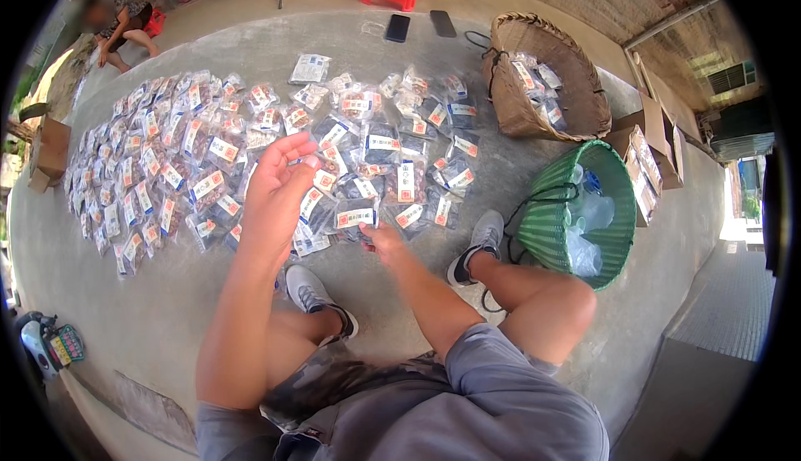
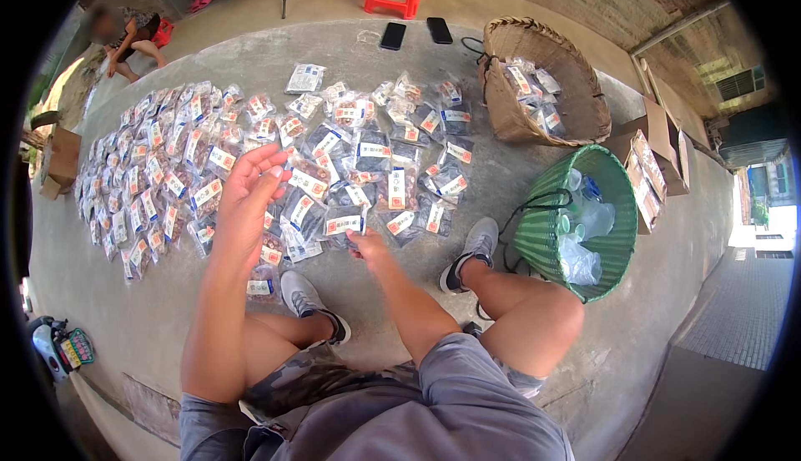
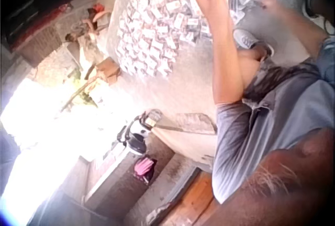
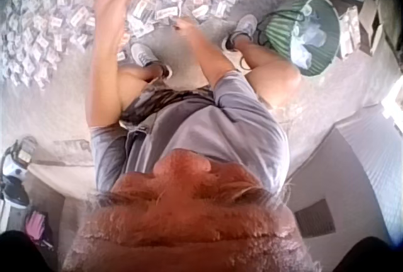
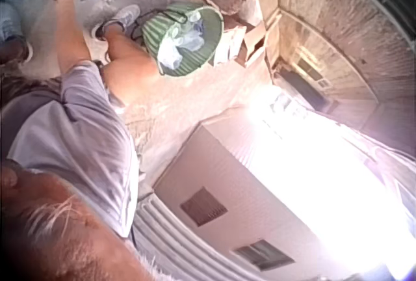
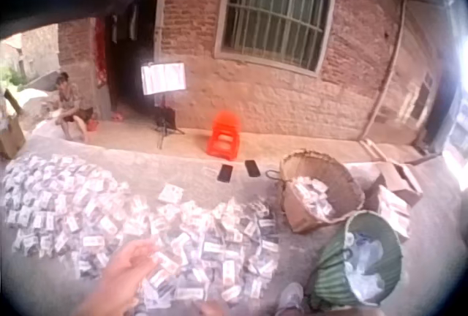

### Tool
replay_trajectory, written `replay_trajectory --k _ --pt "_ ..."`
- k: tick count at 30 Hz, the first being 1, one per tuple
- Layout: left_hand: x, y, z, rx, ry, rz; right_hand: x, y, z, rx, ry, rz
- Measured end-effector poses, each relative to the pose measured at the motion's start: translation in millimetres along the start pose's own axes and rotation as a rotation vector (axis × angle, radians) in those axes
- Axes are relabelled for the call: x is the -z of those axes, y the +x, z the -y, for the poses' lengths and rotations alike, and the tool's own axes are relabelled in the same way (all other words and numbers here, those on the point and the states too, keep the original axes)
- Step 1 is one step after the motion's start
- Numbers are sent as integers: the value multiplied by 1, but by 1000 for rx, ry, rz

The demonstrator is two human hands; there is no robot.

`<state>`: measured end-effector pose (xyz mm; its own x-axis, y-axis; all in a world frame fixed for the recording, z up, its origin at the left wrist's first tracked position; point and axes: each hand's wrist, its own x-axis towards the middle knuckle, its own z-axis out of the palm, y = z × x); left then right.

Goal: The person sits on the floor and sorts through a large pile of small, sealed plastic packages containing dark items. They pick up individual packages, inspect them, and place them into a woven basket. The person briefly handles a smartphone before resuming the sorting task.

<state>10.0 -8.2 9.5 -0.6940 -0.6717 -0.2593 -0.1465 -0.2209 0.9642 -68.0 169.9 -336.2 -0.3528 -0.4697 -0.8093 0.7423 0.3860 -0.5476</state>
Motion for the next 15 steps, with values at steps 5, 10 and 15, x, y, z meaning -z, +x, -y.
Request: replay_trajectory --k 5,10,15 --pt "9 13 24 -8 53 -21 -4 -73 89 244 316 658" --pt "-3 8 29 41 285 170 -18 -128 147 404 169 693" --pt "-6 11 47 -87 326 275 -18 -150 152 540 -11 601"
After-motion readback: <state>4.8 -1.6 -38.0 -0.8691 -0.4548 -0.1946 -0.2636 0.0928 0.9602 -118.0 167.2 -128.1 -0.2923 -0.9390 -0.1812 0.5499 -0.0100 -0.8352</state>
